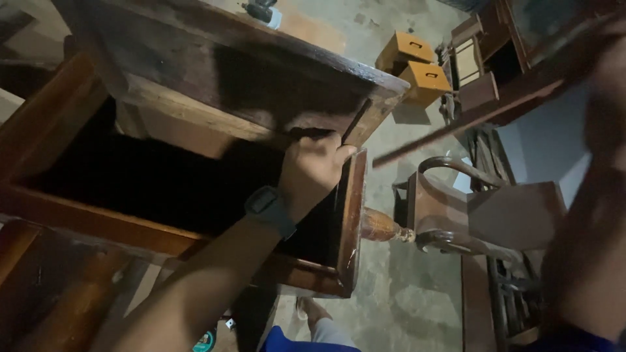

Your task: Measuring wooden boards and a vintage wooden desk using a tape measure and marking with a pencil.

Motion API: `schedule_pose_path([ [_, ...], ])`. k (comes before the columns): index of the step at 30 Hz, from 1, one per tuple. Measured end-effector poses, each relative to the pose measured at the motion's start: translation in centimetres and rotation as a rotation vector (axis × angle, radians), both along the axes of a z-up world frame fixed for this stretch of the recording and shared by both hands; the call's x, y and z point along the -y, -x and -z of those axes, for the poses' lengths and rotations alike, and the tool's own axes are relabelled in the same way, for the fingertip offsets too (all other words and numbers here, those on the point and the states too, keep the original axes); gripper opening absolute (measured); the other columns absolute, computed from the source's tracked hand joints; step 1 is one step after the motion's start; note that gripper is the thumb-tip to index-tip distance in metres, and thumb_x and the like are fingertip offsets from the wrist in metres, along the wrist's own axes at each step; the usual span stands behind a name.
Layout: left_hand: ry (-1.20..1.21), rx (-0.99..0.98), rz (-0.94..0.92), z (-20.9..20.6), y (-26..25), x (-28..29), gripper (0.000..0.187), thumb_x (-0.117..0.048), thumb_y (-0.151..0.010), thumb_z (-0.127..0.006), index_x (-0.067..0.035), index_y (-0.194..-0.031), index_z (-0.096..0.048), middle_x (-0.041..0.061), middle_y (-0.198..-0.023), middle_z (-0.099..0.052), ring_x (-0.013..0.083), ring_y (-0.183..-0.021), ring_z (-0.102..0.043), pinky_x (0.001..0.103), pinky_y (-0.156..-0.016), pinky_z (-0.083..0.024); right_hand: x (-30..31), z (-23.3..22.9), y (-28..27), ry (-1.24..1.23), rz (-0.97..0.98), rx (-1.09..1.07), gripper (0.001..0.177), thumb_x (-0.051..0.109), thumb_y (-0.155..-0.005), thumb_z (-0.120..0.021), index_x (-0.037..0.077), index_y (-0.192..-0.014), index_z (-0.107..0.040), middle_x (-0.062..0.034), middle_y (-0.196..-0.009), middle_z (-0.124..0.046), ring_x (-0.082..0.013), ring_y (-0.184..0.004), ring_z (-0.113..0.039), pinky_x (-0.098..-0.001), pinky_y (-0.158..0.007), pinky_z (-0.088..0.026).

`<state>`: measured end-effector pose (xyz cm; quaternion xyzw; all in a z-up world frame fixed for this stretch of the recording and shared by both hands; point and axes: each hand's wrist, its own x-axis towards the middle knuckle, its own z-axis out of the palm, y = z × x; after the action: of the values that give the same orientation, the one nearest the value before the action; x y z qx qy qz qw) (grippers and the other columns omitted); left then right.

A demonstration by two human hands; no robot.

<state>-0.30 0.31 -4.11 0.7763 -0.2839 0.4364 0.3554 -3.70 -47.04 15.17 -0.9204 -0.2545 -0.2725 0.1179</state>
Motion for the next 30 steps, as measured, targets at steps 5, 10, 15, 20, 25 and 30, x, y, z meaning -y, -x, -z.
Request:
schedule_pose_path([
  [5, 0.007, -0.035, 0.090, -0.5, 0.0, -0.5, 0.038, -0.033, -0.104, -0.066, -0.011, -0.075, -0.053, 0.007, -0.055, -0.046, 0.0239, -0.049, -0.049, 0.038, -0.045, -0.038, -14.0, -0.9, -0.5, -0.624, 0.027, -0.282, 0.043, 0.045, -0.123, -0.036, 0.016, -0.153, -0.042, 0.0024, -0.145, -0.050, -0.0092, -0.130, -0.052, -0.0241, -0.119, -0.044],
  [10, -0.098, 0.035, -0.103, 0.8, -0.2, 0.1, 0.031, -0.038, -0.104, -0.064, -0.016, -0.082, -0.061, 0.004, -0.061, -0.050, 0.0211, -0.055, -0.052, 0.036, -0.051, -0.043, -22.4, -3.5, 0.5, -0.330, -0.162, -0.131, 0.033, 0.025, -0.130, -0.040, 0.007, -0.103, -0.041, -0.0093, -0.097, -0.045, -0.0189, -0.083, -0.042, -0.0328, -0.082, -0.037],
  [15, -0.099, 0.250, -0.217, 0.4, 0.1, -0.2, 0.026, -0.030, -0.106, -0.066, -0.009, -0.091, -0.067, 0.005, -0.072, -0.050, 0.0181, -0.058, -0.050, 0.032, -0.054, -0.045, -24.7, -3.3, 0.7, -0.235, 0.008, -0.084, 0.042, 0.011, -0.132, -0.041, 0.004, -0.090, -0.039, -0.0091, -0.089, -0.043, -0.0176, -0.076, -0.036, -0.0346, -0.074, -0.028],
  [20, -0.201, -0.467, 0.035, -1.0, 0.5, 0.5, 0.029, -0.043, -0.103, -0.061, -0.017, -0.091, -0.069, 0.006, -0.073, -0.066, 0.0212, -0.062, -0.065, 0.036, -0.059, -0.054, -27.0, -3.9, -0.1, -0.103, -0.164, -0.095, 0.043, 0.023, -0.123, -0.036, 0.007, -0.084, -0.032, -0.0053, -0.075, -0.025, -0.0180, -0.067, -0.019, -0.0397, -0.070, -0.017],
  [25, -0.258, -0.012, -0.291, 1.1, -0.1, 1.3, 0.034, -0.047, -0.106, -0.056, -0.020, -0.087, -0.065, 0.001, -0.068, -0.053, 0.0177, -0.061, -0.055, 0.030, -0.057, -0.045, -28.2, -3.0, 0.2, -0.128, -0.121, -0.113, 0.044, 0.024, -0.124, -0.038, 0.007, -0.084, -0.035, -0.0053, -0.074, -0.030, -0.0181, -0.067, -0.025, -0.0382, -0.071, -0.022],
  [30, -0.129, -0.261, -0.268, 0.9, 0.7, 1.9, 0.036, -0.053, -0.100, -0.064, -0.022, -0.081, -0.066, 0.003, -0.065, -0.054, 0.0194, -0.058, -0.057, 0.032, -0.061, -0.048, -27.6, -2.6, 0.3, -0.085, -0.059, -0.097, 0.042, 0.028, -0.124, -0.038, 0.006, -0.088, -0.036, -0.0048, -0.075, -0.027, -0.0189, -0.068, -0.021, -0.0421, -0.071, -0.020],
])
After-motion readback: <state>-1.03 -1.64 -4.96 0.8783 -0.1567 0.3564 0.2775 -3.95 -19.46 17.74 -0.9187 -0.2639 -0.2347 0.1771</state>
